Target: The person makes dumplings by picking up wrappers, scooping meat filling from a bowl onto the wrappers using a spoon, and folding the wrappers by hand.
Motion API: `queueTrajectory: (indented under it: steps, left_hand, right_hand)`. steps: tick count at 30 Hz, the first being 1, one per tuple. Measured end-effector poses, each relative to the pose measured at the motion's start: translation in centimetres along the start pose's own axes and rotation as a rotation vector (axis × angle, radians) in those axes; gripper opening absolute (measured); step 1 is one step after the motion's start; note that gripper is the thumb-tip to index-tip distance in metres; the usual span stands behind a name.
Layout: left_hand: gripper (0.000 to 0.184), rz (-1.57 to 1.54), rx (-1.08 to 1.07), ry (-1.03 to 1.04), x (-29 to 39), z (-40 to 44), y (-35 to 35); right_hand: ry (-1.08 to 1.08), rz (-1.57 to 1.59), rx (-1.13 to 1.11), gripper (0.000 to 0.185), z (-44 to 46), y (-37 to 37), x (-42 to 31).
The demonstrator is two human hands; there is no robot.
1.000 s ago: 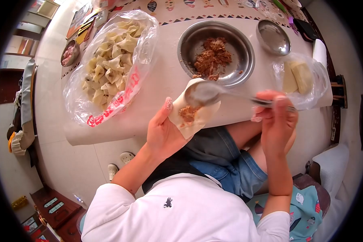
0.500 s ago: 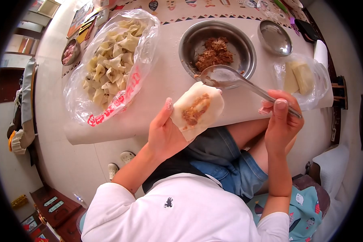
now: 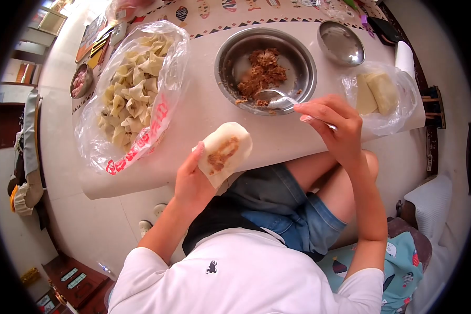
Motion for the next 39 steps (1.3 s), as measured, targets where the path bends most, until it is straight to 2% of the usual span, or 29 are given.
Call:
queueTrajectory:
  steps: [3, 6, 14, 15, 18, 21, 25, 28, 29, 32, 35, 39]
  left_hand:
    - [0.045, 0.073, 0.021, -0.011, -0.1, 0.2, 0.7]
    - [0.044, -0.003, 0.096, -0.004, -0.5, 1.5, 0.6]
    - [0.044, -0.142, 0.011, -0.058, -0.2, 5.3, 0.9]
    - [0.044, -0.169, 0.008, -0.072, -0.1, 5.3, 0.9]
    - [0.044, -0.401, -0.188, -0.197, -0.2, 4.2, 0.7]
    - [0.046, -0.394, -0.179, -0.211, -0.2, 3.1, -0.1]
    - [0.047, -0.304, -0.134, -0.256, 0.3, 2.2, 0.3]
    - [0.047, -0.169, -0.094, -0.238, 0.7, 2.2, -0.8]
    - [0.047, -0.085, -0.057, -0.218, 0.9, 2.1, -1.0]
    - [0.047, 0.035, 0.012, -0.181, 1.3, 1.7, -0.5]
    - [0.047, -0.022, 0.009, -0.154, 1.1, 1.5, -0.6]
    - [0.047, -0.18, 0.042, -0.098, 0.4, 1.7, -1.2]
  right_hand:
    - [0.005, 0.016, 0.063, 0.014, 0.3, 1.2, -0.6]
    - [0.056, 0.002, 0.098, 0.014, 0.1, 2.6, -0.7]
    - [-0.039, -0.054, 0.137, 0.02, -2.7, 2.9, -3.6]
    - [-0.103, -0.036, 0.136, 0.021, -3.2, 2.9, -4.2]
    - [-0.302, -0.006, 0.11, 0.023, -4.8, 3.4, -5.3]
    - [-0.518, -0.061, 0.049, 0.022, -6.3, 4.1, -5.3]
    - [-0.663, -0.16, -0.107, 0.026, -7.7, 3.5, -4.7]
    - [-0.602, -0.095, -0.041, 0.024, -7.7, 1.8, -5.1]
    - [-0.433, -0.011, 0.028, 0.019, -7.1, 0.7, -5.2]
    - [-0.102, -0.039, 0.108, 0.013, -5.3, -1.8, -3.0]
    - [0.47, 0.178, 0.179, 0.011, -3.2, -2.1, 0.0]
    - [0.169, -0.054, 0.123, 0.015, -1.3, -1.5, 0.1]
Point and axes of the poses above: each hand's wrist, its own z-axis towards the middle knuckle, its own y-axis out of the palm, x = y × z, the point moved 5 cm from there along z, towards the middle knuckle, and after that the axes turned 14 degrees about y, right-handed, at the moved point
